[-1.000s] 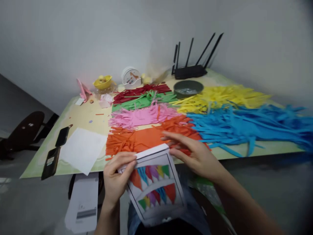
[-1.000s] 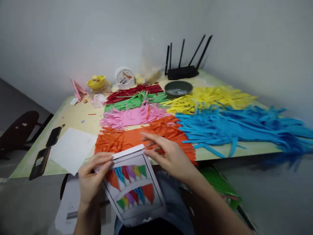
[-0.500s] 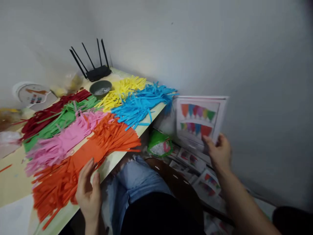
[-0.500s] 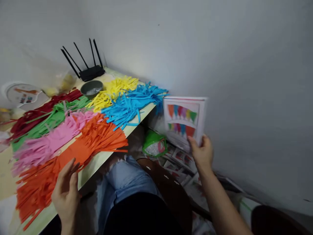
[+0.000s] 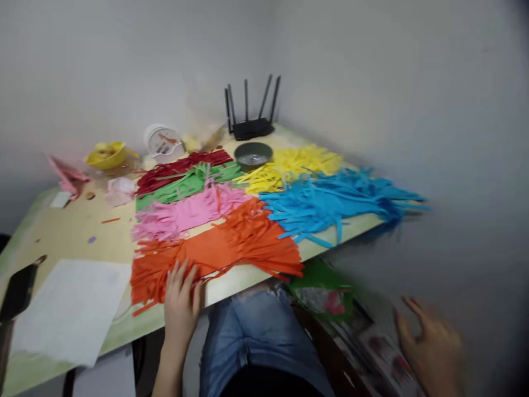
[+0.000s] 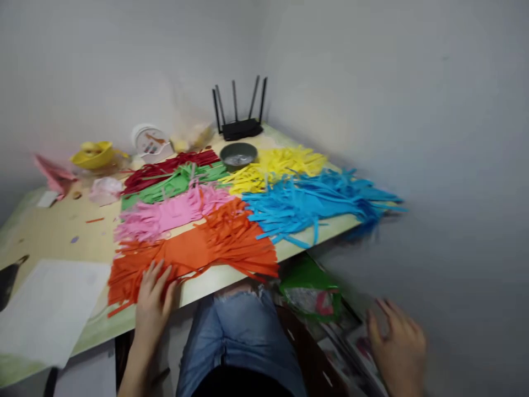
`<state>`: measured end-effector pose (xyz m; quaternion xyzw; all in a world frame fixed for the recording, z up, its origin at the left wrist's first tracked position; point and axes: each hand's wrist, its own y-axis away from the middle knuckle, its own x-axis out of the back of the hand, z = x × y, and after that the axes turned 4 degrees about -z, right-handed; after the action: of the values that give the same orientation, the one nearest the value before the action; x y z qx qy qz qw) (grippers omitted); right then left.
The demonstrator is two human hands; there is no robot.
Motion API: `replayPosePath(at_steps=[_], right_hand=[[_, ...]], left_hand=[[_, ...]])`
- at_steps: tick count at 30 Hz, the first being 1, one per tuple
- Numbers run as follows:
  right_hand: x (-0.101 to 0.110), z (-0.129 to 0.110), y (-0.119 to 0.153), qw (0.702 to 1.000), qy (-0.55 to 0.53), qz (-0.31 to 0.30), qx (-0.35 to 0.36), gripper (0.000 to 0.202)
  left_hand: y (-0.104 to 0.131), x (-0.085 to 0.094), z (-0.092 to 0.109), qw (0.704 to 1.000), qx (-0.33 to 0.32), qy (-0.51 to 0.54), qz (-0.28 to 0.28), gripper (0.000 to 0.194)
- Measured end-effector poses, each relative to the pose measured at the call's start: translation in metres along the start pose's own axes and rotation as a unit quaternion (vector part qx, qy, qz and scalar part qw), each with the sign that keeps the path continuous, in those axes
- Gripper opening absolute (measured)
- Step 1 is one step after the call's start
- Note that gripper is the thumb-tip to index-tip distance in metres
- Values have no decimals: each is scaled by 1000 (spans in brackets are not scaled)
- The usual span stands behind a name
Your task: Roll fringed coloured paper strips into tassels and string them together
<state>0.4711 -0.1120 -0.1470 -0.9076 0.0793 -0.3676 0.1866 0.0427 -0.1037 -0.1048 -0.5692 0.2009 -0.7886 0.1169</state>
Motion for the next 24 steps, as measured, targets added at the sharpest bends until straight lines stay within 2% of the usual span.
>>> replayPosePath(at_steps=[1,2,3,4,5,7,9,12,15,19,24], right_hand=[[-13,-14,-21,998,50,41,16,46],[-28,-33,-41,995,89,40,37,50],[-44,-54,-60,991,86,13,105,52],[-62,-77,-77,979,58,-19,196,51],[-80,-99,-91,959,29,-87,268,49],[-116,-134,-112,911,5,-195,363,40],[-148,-152,-125,880,10,-260,398,35],[-179,-151,-132,859,48,-315,401,31],[-186,-141,-135,842,72,-351,403,31],[-178,-139,-139,839,67,-361,402,34],[-175,-137,-143,831,52,-377,406,36]], left_hand=[[-2,0,-1,1000,-11,-14,-17,38],[-5,0,-1,999,-24,-21,-36,38],[-8,-1,0,998,-34,-22,-56,38],[-11,-2,1,996,-43,-20,-76,37],[-14,-3,3,994,-48,-15,-92,37],[-17,-4,4,992,-39,-12,-116,35],[-18,-5,3,991,-12,-25,-134,34],[-15,-2,-2,987,23,-49,-152,31],[-12,3,-7,985,50,-61,-151,30],[-11,12,-16,980,100,-90,-146,41],[-8,32,-36,968,146,-115,-172,25]])
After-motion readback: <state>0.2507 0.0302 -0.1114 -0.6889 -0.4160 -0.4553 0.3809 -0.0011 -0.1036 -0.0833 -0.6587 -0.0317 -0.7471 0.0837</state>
